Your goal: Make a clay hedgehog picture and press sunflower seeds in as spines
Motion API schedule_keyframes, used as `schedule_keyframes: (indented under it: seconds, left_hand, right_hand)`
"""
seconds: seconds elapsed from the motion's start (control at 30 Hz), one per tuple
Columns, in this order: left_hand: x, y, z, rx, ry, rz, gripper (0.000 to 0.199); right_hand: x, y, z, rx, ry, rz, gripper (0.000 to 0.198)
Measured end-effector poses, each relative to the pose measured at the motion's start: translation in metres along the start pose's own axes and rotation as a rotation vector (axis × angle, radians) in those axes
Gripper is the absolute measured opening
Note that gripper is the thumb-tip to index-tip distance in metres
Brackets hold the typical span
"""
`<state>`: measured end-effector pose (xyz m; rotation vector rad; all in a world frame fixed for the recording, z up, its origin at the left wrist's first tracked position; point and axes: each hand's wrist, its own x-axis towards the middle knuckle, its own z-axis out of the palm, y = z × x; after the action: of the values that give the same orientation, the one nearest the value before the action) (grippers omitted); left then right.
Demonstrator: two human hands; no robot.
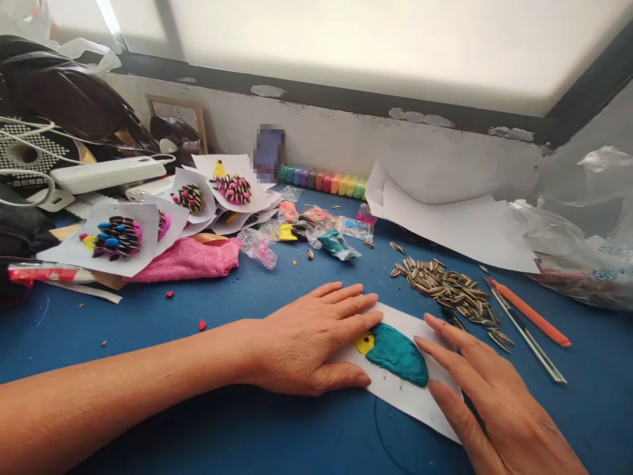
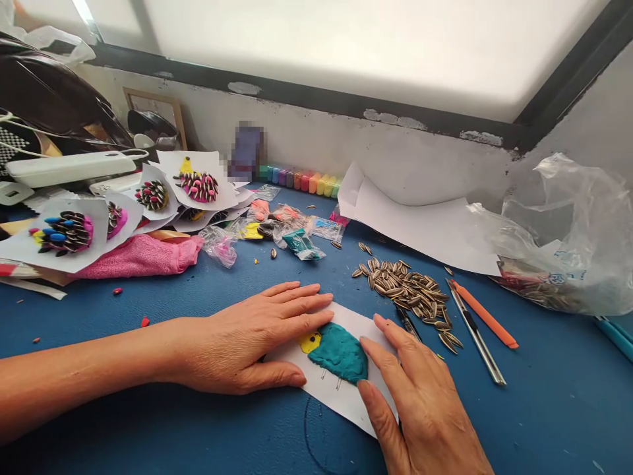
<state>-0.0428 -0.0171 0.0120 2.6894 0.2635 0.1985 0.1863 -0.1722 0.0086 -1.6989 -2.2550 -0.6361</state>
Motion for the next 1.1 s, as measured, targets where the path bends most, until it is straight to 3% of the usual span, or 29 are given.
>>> schedule_keyframes:
  seconds: [0.27, 0.53, 0.73, 1.1]
  left_hand:
    - [0.0, -0.001, 0.001, -0.014, 0.031, 0.009, 0.074]
    - [0.0, -0.002, 0.002, -0.02, 0.04, 0.0, 0.074]
    - [0.0, -0.002, 0.002, -0.022, 0.056, 0.016, 0.074]
    - [0.0, -0.002, 0.001, -0.015, 0.045, 0.01, 0.075]
  right_hand:
    - [0.009, 0.005, 0.001, -0.023, 0.044, -0.067, 0.034]
    - [0.033, -0.001, -0.001, 0.083, 0.037, -0.035, 0.031]
    - [0.033, -0.005, 0.015, 0.105, 0.049, -0.038, 0.032]
    - [0.031, -0.005, 0.016, 0.069, 0.043, -0.062, 0.034]
